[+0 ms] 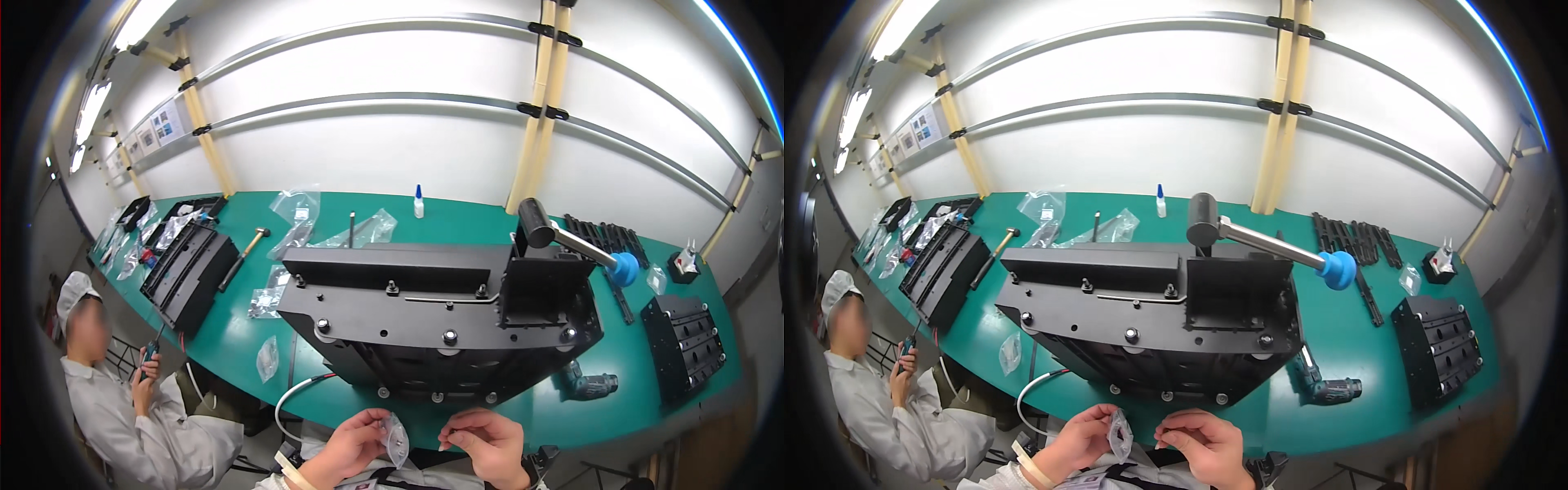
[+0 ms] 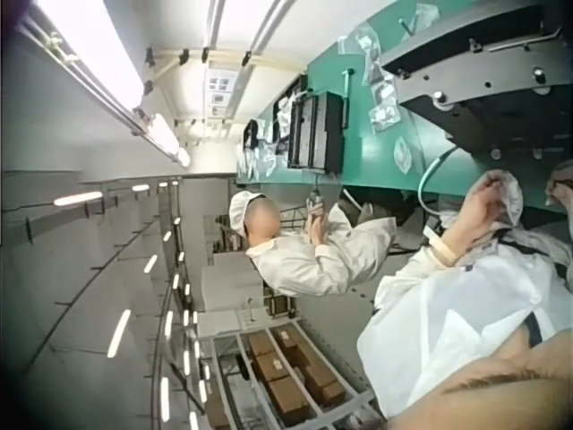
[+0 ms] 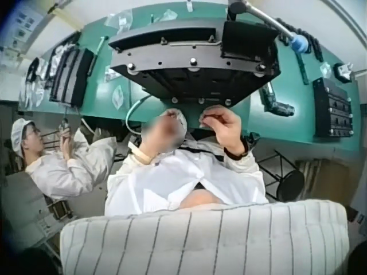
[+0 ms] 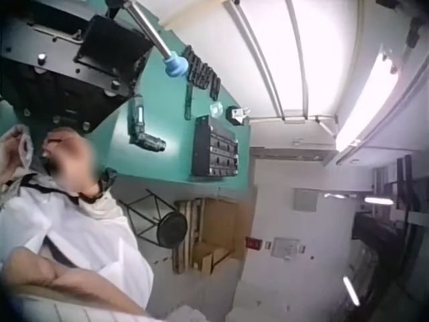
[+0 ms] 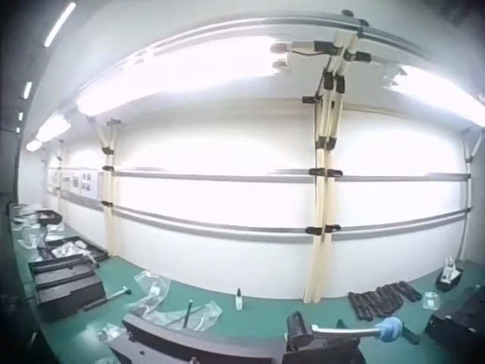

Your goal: The person is seen assembling a black mechanical component by attaching various parts and securing them on a green workbench.

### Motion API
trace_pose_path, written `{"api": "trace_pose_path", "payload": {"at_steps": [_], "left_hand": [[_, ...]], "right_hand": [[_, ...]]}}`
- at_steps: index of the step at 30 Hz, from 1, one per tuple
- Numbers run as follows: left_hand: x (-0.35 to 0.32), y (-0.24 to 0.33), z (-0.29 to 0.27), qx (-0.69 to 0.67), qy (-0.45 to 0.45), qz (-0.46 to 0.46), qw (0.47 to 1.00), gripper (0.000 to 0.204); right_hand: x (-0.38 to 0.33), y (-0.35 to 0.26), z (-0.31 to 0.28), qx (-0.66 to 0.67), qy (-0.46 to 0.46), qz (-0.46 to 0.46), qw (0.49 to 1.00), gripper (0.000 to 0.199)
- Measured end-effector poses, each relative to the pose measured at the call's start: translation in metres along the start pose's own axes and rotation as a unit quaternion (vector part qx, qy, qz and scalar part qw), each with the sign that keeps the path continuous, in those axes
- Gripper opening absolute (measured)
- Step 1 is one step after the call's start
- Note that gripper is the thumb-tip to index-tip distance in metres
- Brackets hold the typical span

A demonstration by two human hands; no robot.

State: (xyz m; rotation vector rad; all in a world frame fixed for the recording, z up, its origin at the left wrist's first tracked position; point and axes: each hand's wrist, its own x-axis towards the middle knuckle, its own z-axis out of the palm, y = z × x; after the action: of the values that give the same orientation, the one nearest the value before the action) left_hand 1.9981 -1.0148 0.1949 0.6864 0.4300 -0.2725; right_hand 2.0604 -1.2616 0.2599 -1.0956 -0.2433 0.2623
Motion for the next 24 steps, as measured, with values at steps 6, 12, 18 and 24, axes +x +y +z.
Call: {"api": "trace_pose_path", "payload": {"at_steps": [6,12,18,24], "left_hand": [[-0.001,0.009,-0.01,0.025,-0.011,-0.028,0.999,0.034],[-0.019,0.017,-0.021,0.008,-0.058,-0.013,0.998,0.033],[-0.022,0.031,-0.052,-0.009,-0.087,0.043,0.995,0.03],[0.002,0.051,-0.069,-0.004,-0.072,0.038,0.997,0.028]], "right_hand": [[-0.004,-0.009,0.01,0.036,-0.003,-0.028,0.999,0.009],[0.001,-0.057,0.019,-0.086,-0.036,-0.206,0.974,0.013],[0.028,-0.146,0.063,-0.457,0.059,-0.431,0.776,0.022],[0.078,-0.164,0.096,-0.588,0.099,-0.49,0.636,0.023]]}}
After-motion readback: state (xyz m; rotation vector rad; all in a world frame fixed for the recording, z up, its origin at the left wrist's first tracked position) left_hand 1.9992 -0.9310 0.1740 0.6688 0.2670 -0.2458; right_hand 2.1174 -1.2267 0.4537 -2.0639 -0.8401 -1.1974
